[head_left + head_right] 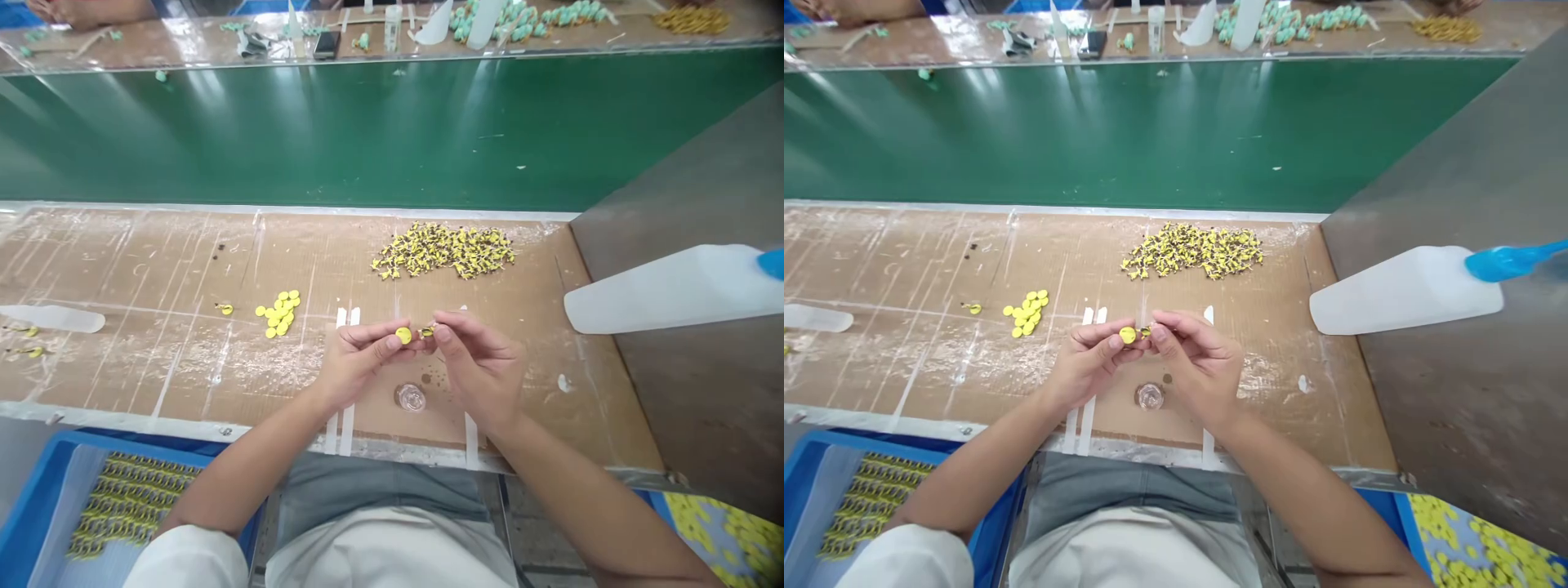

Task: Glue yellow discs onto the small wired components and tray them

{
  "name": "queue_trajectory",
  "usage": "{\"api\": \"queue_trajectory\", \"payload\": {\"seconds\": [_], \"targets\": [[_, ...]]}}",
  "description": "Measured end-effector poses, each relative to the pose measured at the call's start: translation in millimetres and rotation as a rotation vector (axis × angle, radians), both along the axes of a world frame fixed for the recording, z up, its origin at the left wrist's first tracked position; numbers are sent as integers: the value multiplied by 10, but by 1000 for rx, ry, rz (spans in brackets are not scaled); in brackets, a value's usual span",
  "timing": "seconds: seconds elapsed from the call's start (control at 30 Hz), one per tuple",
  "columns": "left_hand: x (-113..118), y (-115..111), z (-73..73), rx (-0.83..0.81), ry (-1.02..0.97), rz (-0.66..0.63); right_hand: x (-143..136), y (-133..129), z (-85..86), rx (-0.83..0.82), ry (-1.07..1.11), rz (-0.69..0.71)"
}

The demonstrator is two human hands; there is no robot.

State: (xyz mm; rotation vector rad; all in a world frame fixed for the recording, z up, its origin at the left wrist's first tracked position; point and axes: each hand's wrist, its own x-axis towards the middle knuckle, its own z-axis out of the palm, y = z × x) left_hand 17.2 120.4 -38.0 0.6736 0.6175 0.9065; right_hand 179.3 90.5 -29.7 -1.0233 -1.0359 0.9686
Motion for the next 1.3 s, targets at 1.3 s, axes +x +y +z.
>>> {"api": "queue_trajectory", "payload": {"seconds": [1.3], "targets": [[-24,18,-24,69,126,8,18,-23,-1,188,-370,-90]]}}
